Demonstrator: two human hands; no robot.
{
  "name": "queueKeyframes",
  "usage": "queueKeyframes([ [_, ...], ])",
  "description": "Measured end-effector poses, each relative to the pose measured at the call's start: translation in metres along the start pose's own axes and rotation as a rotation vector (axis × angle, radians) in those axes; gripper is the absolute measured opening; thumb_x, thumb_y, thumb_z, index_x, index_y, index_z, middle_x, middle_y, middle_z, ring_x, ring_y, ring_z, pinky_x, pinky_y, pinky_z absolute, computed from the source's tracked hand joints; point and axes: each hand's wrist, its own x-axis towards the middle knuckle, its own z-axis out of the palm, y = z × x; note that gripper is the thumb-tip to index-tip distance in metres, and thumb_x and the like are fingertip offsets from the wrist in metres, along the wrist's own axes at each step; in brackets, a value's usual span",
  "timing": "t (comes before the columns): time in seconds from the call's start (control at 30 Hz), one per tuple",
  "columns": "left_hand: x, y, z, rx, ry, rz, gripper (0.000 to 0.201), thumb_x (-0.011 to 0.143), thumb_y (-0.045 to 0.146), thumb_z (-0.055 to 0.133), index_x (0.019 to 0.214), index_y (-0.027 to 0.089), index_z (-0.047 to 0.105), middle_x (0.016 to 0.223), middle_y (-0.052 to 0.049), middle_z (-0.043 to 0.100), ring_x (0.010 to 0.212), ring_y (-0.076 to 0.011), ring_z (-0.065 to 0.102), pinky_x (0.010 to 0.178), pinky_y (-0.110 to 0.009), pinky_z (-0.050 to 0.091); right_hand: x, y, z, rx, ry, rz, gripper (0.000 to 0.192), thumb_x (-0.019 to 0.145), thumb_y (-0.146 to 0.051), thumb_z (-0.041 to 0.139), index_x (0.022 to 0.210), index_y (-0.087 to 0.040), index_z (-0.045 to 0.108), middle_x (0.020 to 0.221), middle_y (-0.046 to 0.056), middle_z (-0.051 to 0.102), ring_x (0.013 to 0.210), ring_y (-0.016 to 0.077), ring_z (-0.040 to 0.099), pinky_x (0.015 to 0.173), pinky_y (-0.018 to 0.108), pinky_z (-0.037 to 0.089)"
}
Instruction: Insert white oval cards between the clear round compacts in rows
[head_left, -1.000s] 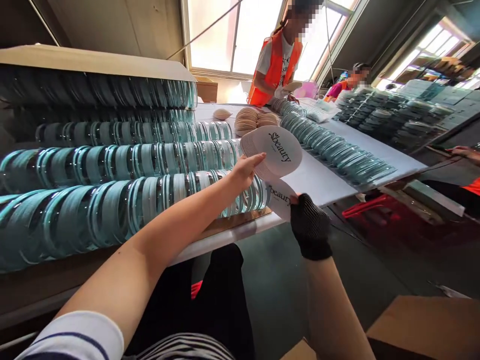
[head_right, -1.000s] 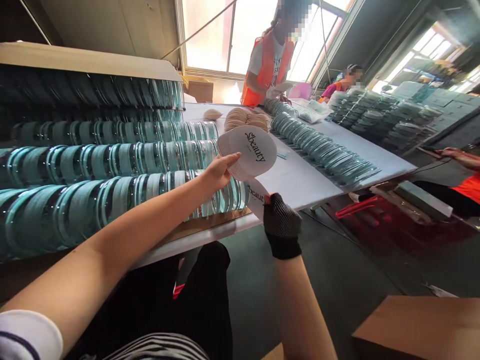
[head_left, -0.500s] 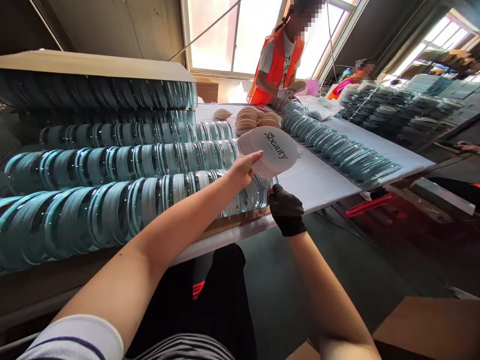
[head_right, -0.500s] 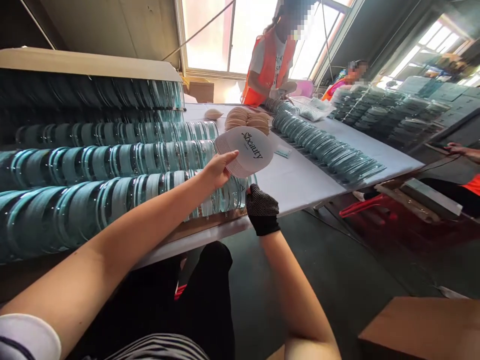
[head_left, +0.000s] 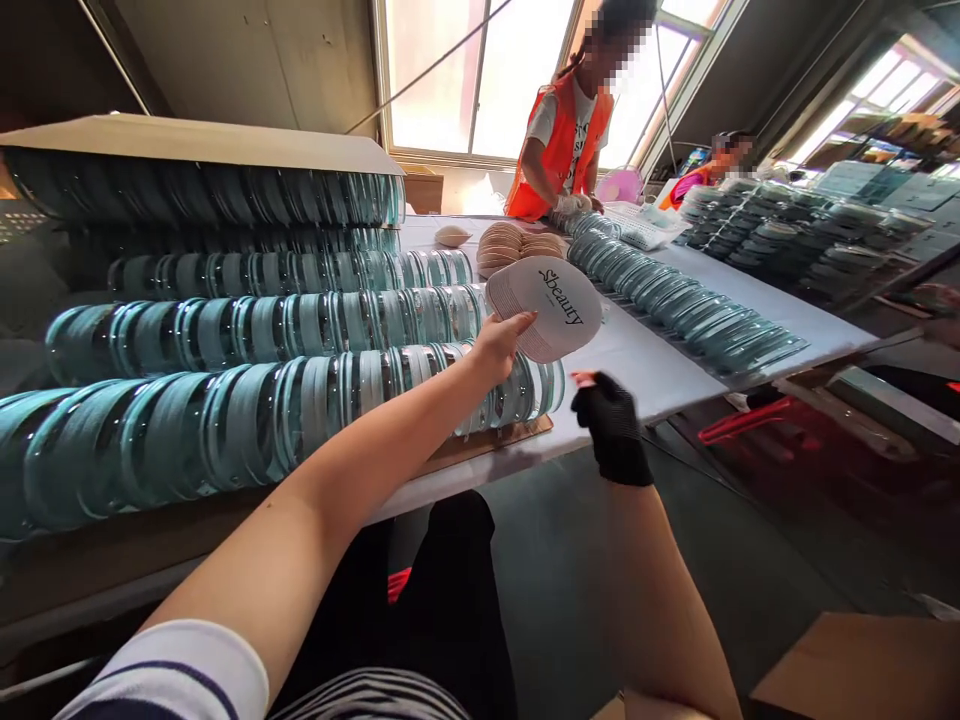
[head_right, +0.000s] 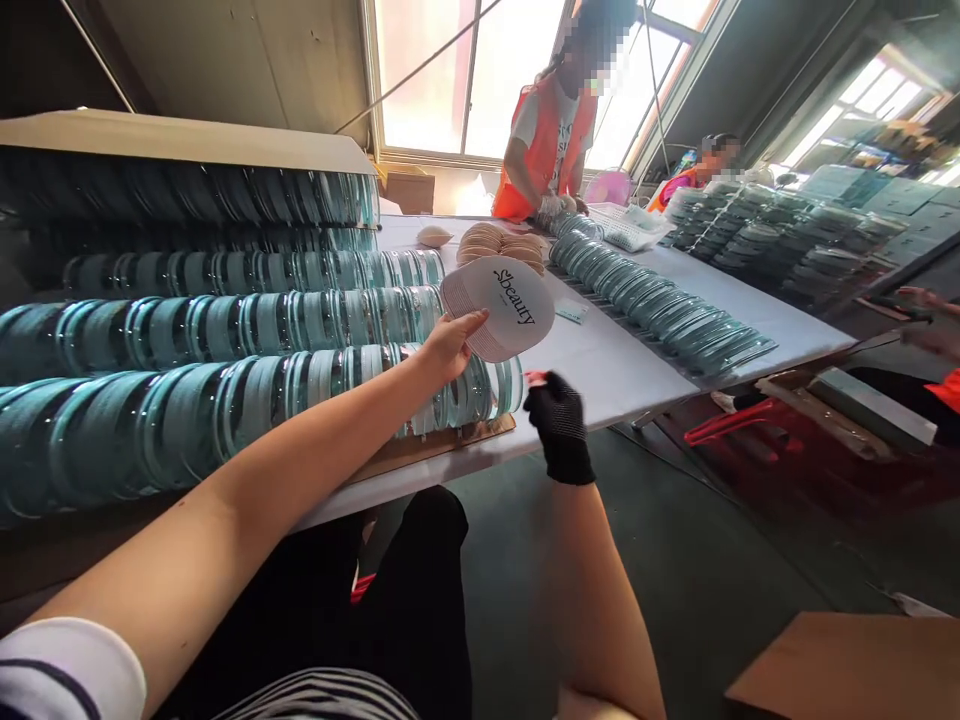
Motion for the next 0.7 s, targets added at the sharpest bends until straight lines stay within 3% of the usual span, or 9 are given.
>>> queueKeyframes([
  [0.07,-0.01,0.004,0.002,0.019,-0.03,0.025,0.022,0.065,0.012,0.077,0.087,0.014,0.072,0.083,-0.005,0.074,0.087,-0.0203,0.069,0.089,-0.035,0.051,0.008,-0.022,-0.004,-0.097,0.27,-0.2,0.06,0.084,-0.054,0.047,0.13,-0.015,0.052,0.089,0.008,0.067,0.068,0.0154,0.061,0.059,0.027,0.05],
  [0.1,-0.016,0.007,0.002,0.038,-0.05,0.028,0.022,0.065,0.013,0.077,0.087,0.014,0.072,0.084,-0.005,0.074,0.086,-0.0207,0.069,0.087,-0.035,0.052,0.01,-0.033,-0.005,-0.182,0.334,-0.273,0.061,0.087,-0.053,0.044,0.136,-0.016,0.048,0.107,0.012,0.067,0.084,0.0192,0.065,0.071,0.032,0.053],
  [0.2,-0.039,0.018,-0.001,0.101,-0.06,0.032,0.016,0.069,0.018,0.074,0.084,0.015,0.072,0.079,-0.003,0.073,0.076,-0.0189,0.067,0.074,-0.031,0.053,0.002,-0.055,0.009,-0.525,0.365,-0.461,0.059,0.09,-0.048,0.044,0.138,-0.015,0.049,0.137,0.018,0.054,0.125,0.0284,0.054,0.099,0.045,0.046],
  [0.27,-0.052,0.024,-0.007,0.13,-0.02,0.061,0.013,0.069,0.018,0.072,0.082,0.015,0.071,0.075,-0.002,0.072,0.068,-0.0162,0.064,0.066,-0.028,0.052,-0.01,-0.059,0.029,-0.614,0.395,-0.613,0.055,0.091,-0.046,0.043,0.136,-0.014,0.052,0.143,0.018,0.049,0.135,0.0287,0.044,0.106,0.046,0.041],
  [0.4,-0.065,0.032,-0.023,0.131,-0.027,0.031,0.021,0.066,0.02,0.075,0.087,0.014,0.071,0.085,-0.006,0.074,0.071,-0.0193,0.065,0.066,-0.032,0.053,-0.025,-0.049,0.057,-0.436,0.509,-0.749,0.057,0.091,-0.051,0.043,0.135,-0.015,0.05,0.133,0.016,0.055,0.124,0.0265,0.054,0.098,0.044,0.048],
  [0.5,-0.063,0.04,-0.029,0.093,-0.001,0.009,0.024,0.066,0.022,0.078,0.088,0.015,0.071,0.083,-0.006,0.074,0.078,-0.0227,0.068,0.075,-0.036,0.055,-0.033,-0.037,0.039,-0.311,0.675,-0.703,0.067,0.088,-0.055,0.047,0.138,-0.011,0.045,0.13,0.018,0.056,0.116,0.0269,0.058,0.094,0.043,0.049],
  [0.6,-0.051,0.049,-0.027,-0.006,0.016,0.039,0.032,0.068,0.02,0.079,0.099,0.02,0.071,0.089,-0.003,0.075,0.095,-0.0237,0.069,0.088,-0.037,0.054,-0.066,-0.022,0.003,-0.533,0.763,-0.57,0.057,0.089,-0.055,0.049,0.122,-0.009,0.058,0.112,0.019,0.064,0.098,0.028,0.062,0.081,0.04,0.051],
  [0.7,-0.034,0.05,-0.023,-0.129,0.029,0.037,0.037,0.073,0.014,0.076,0.109,0.02,0.069,0.1,-0.005,0.075,0.11,-0.023,0.066,0.098,-0.036,0.051,-0.11,-0.009,-0.016,-0.911,0.618,-0.419,0.046,0.094,-0.048,0.043,0.103,-0.011,0.068,0.084,0.014,0.067,0.069,0.0219,0.06,0.06,0.03,0.043],
])
